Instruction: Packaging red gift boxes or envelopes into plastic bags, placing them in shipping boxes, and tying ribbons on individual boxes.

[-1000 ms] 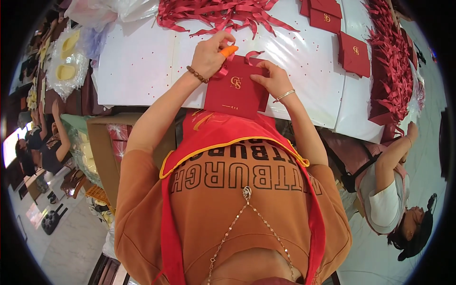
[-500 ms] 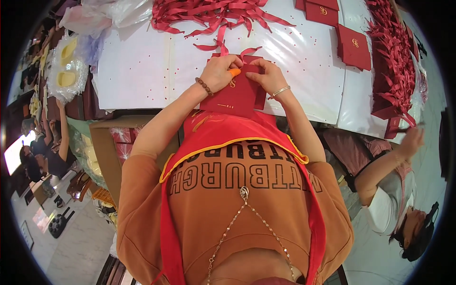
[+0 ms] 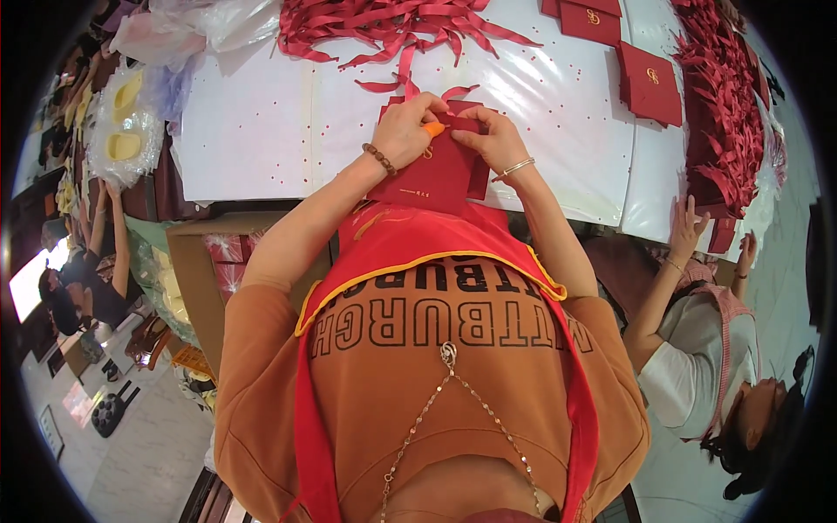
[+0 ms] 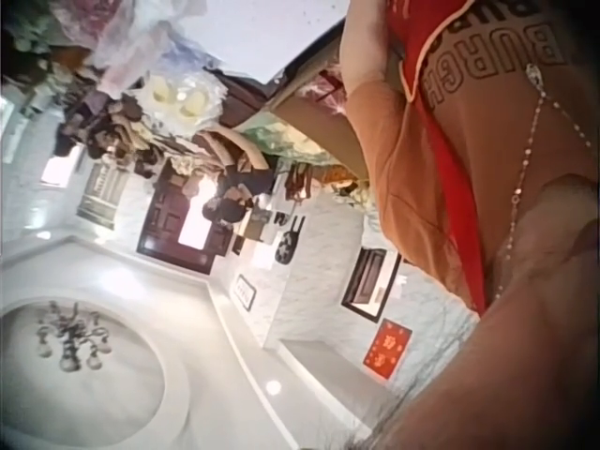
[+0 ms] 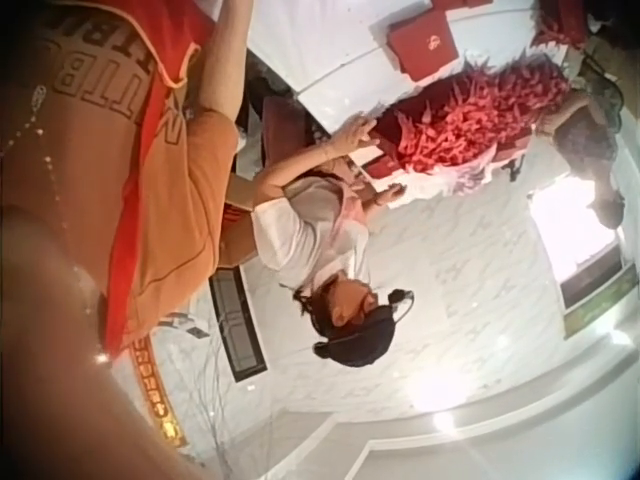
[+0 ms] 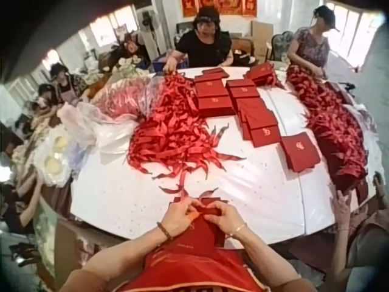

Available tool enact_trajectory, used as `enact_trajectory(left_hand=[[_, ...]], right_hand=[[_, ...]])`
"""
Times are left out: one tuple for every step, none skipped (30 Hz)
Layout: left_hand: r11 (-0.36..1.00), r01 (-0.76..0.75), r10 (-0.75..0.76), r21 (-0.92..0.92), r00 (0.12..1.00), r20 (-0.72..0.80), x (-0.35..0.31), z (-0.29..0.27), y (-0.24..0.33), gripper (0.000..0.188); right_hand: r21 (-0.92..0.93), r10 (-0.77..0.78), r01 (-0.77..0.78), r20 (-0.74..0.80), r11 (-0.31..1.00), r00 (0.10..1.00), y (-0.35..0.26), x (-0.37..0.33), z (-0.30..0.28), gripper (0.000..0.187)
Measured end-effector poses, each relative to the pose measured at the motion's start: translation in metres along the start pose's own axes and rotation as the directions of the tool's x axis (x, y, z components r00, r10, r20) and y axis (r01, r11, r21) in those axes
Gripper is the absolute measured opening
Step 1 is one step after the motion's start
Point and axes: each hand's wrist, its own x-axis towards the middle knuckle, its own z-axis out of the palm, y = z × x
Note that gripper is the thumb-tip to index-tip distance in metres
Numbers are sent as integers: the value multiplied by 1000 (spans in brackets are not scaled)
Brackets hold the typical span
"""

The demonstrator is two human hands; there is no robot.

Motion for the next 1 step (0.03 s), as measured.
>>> enact_trajectory(left_hand=[[999, 38, -38, -28, 999, 14, 0, -1, 1, 28]], right_hand=[[23, 4, -5, 8, 1000, 1000, 1, 0, 0, 35]])
